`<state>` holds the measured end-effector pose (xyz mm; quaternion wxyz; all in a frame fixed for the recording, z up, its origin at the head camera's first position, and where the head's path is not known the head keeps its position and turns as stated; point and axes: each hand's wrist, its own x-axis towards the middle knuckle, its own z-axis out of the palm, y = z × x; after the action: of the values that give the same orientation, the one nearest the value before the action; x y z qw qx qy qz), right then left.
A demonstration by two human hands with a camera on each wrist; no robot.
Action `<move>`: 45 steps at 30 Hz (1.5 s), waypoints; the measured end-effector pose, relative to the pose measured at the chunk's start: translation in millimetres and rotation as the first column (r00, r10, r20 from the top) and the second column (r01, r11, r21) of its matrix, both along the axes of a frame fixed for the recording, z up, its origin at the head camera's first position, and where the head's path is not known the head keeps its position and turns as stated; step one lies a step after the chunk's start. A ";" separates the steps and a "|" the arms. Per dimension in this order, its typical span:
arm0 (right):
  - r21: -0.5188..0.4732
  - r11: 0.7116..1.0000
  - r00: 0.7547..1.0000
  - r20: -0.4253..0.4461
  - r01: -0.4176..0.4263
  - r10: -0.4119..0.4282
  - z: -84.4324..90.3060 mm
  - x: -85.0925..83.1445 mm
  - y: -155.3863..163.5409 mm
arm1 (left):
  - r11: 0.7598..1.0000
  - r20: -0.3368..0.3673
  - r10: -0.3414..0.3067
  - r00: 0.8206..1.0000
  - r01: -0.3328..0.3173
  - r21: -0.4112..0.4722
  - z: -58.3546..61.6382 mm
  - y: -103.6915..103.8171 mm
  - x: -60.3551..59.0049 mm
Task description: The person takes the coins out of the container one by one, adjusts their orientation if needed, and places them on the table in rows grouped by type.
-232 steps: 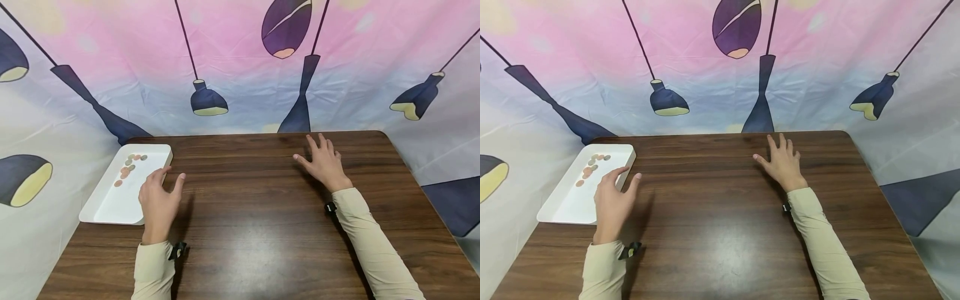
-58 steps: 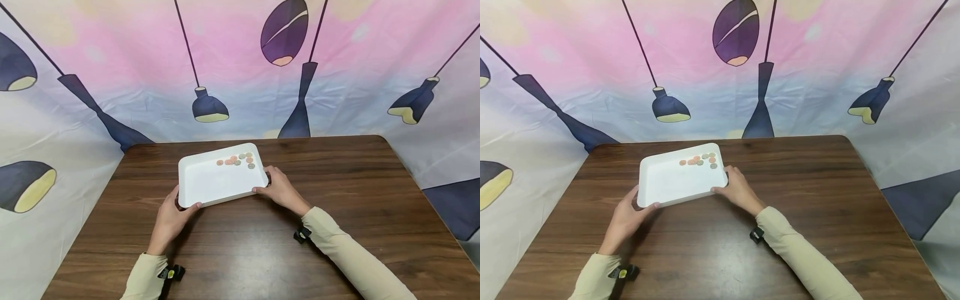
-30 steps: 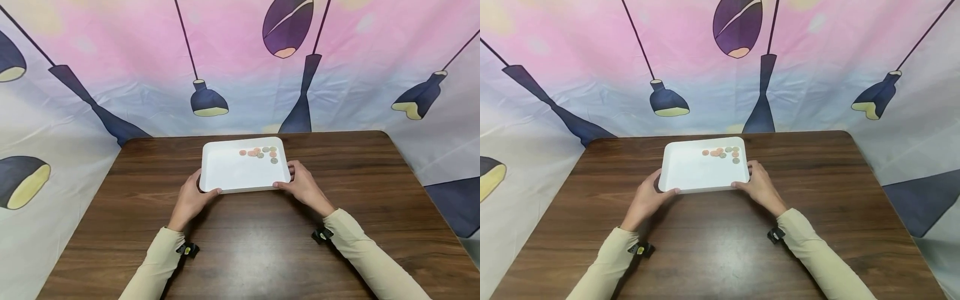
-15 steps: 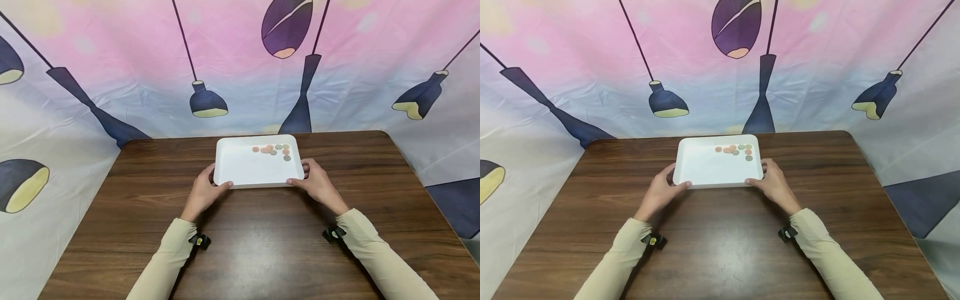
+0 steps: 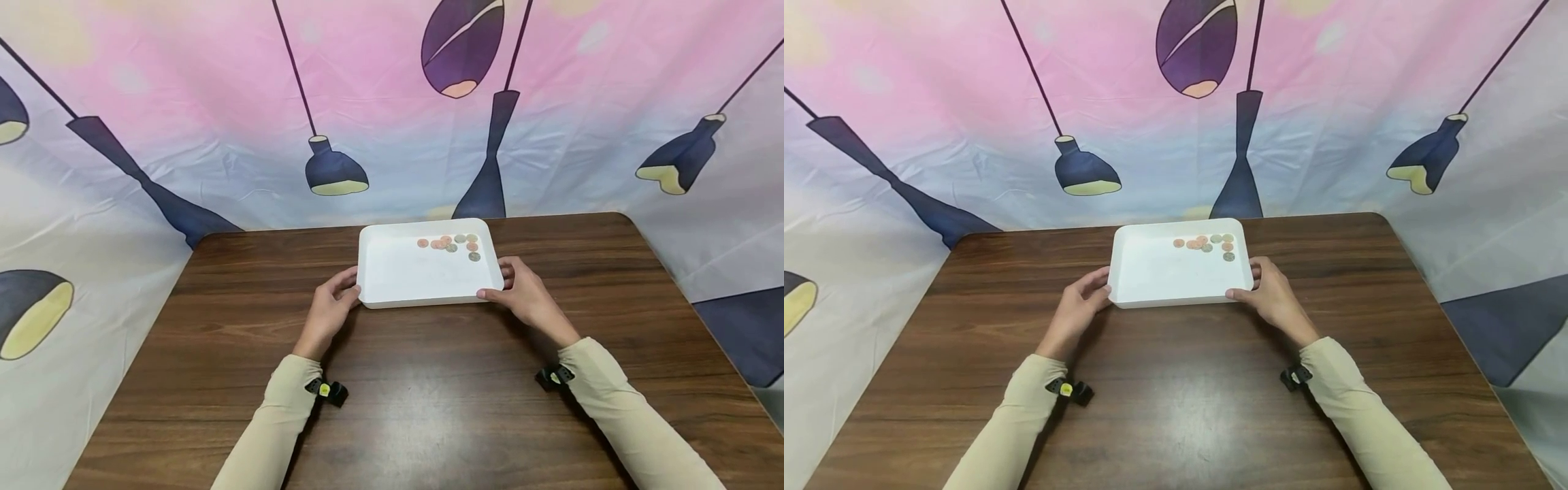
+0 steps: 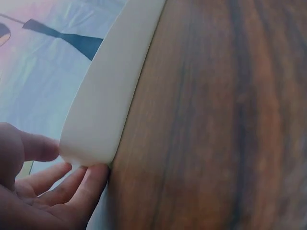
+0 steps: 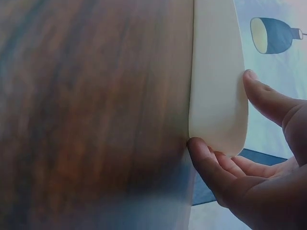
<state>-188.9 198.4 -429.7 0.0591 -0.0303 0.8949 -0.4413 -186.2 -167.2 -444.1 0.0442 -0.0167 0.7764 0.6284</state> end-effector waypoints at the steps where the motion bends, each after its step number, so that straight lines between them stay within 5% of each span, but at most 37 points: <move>1: 0.003 1.000 1.000 0.001 -0.002 0.002 0.2 -0.4 0.1 | 1.000 0.013 0.001 1.000 -0.001 0.030 -0.8 -0.9 0.1; 7: 0.041 0.999 1.000 0.008 -0.025 0.025 3.5 -2.2 -0.2 | 0.985 0.068 -0.010 0.998 -0.002 0.171 -7.1 -6.4 2.0; 14: 0.084 0.996 0.991 -0.133 -0.005 0.016 23.6 -14.1 -6.5 | 0.973 0.077 -0.026 0.997 0.008 0.231 -11.1 -10.3 2.8; 19: 0.151 0.984 0.994 -0.048 -0.094 0.102 35.0 -36.6 -23.6 | 0.970 0.091 -0.029 0.995 0.006 0.243 -11.2 -14.1 1.3; 23: 0.251 0.954 0.986 0.061 -0.166 0.155 31.0 -53.5 -37.4 | 0.969 0.098 -0.046 0.994 0.021 0.245 -9.4 -14.4 1.3; 32: 0.525 0.833 0.982 0.038 -0.176 0.184 14.4 -65.8 -56.9 | 0.960 0.106 -0.071 0.992 0.039 0.276 -9.2 -12.9 0.2; 35: 0.537 0.821 0.974 0.006 -0.193 0.225 15.2 -64.7 -61.1 | 0.959 0.103 -0.072 0.992 0.040 0.280 -9.5 -13.3 0.1; 45: 0.403 0.848 0.916 -0.055 -0.344 0.397 13.0 -65.7 -53.8 | 0.967 0.123 -0.040 0.992 0.008 0.253 -3.0 -11.4 -5.2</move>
<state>-254.6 144.6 -416.7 0.0866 -0.2205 0.9429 -0.2341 -191.4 -178.6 -447.1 0.1031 -0.0417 0.6859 0.7192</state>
